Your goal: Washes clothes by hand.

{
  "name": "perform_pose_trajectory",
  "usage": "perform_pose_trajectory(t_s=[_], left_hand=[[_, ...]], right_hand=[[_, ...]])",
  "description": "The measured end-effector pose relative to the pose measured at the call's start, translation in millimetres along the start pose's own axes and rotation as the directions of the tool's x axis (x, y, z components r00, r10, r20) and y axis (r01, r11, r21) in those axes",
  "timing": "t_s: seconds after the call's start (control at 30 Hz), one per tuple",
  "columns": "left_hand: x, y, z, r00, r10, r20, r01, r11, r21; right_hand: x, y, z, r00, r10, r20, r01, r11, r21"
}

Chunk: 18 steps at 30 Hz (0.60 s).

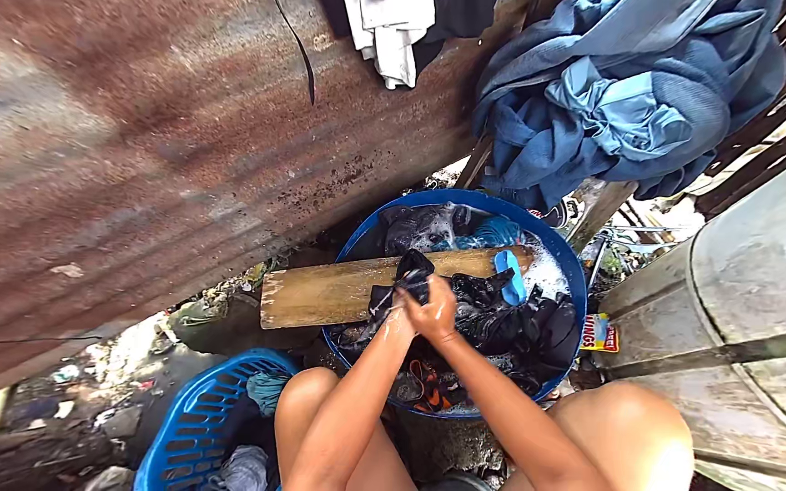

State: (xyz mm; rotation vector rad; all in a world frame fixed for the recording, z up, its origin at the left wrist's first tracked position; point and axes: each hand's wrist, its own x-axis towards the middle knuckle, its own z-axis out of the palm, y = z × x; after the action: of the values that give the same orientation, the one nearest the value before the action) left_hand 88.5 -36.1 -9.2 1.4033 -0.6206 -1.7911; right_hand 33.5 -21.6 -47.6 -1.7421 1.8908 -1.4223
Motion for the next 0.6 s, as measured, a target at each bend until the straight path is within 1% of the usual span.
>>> perform_pose_trajectory(t_s=[0.03, 0.07, 0.1, 0.13, 0.17, 0.2, 0.23, 0.27, 0.3, 0.37, 0.4, 0.47, 0.53, 0.6], left_hand=[[2, 13, 4, 1.0, 0.004, -0.026, -0.002, 0.998, 0.057], [2, 26, 4, 1.0, 0.011, -0.005, -0.01, 0.994, 0.112], [4, 39, 0, 0.998, 0.05, 0.031, -0.054, 0.987, 0.152], [10, 51, -8, 0.989, 0.135, 0.06, -0.143, 0.973, 0.179], [19, 64, -21, 0.962, 0.263, 0.071, -0.273, 0.93, 0.246], [31, 74, -35, 0.913, 0.404, 0.065, -0.398, 0.839, 0.371], [41, 83, -46, 0.857, 0.515, 0.029, -0.459, 0.736, 0.497], [49, 87, -54, 0.817, 0.577, -0.003, -0.463, 0.659, 0.592], [53, 86, -56, 0.8, 0.6, -0.006, -0.449, 0.605, 0.658], [54, 73, -48, 0.8, 0.593, 0.09, -0.433, 0.466, 0.772], [55, 64, -41, 0.823, 0.549, 0.148, -0.406, 0.385, 0.829], [62, 33, -36, 0.882, 0.414, 0.225, -0.339, 0.227, 0.913], [72, 4, -36, 0.928, 0.283, 0.244, -0.267, 0.047, 0.963], [72, 4, -32, 0.96, 0.133, 0.248, -0.235, -0.101, 0.967]], right_hand=[[11, 18, -10, 0.998, 0.067, 0.003, -0.066, 0.995, -0.069], [24, 37, -26, 0.981, 0.19, 0.042, -0.181, 0.971, -0.157], [36, 57, -40, 0.949, 0.311, 0.053, -0.29, 0.926, -0.241], [45, 74, -52, 0.91, 0.414, 0.027, -0.393, 0.88, -0.267], [51, 82, -61, 0.856, 0.516, 0.011, -0.495, 0.827, -0.267], [56, 83, -68, 0.793, 0.607, 0.043, -0.573, 0.769, -0.284], [57, 82, -72, 0.732, 0.67, 0.12, -0.611, 0.725, -0.318], [53, 77, -72, 0.673, 0.709, 0.211, -0.622, 0.696, -0.358], [47, 73, -67, 0.63, 0.728, 0.272, -0.61, 0.68, -0.407], [30, 72, -50, 0.609, 0.722, 0.328, -0.538, 0.68, -0.498], [24, 72, -43, 0.598, 0.718, 0.357, -0.489, 0.68, -0.547], [20, 69, -41, 0.549, 0.7, 0.457, -0.375, 0.694, -0.614], [21, 71, -45, 0.464, 0.633, 0.62, -0.237, 0.763, -0.601], [21, 75, -51, 0.343, 0.529, 0.776, -0.114, 0.844, -0.525]])
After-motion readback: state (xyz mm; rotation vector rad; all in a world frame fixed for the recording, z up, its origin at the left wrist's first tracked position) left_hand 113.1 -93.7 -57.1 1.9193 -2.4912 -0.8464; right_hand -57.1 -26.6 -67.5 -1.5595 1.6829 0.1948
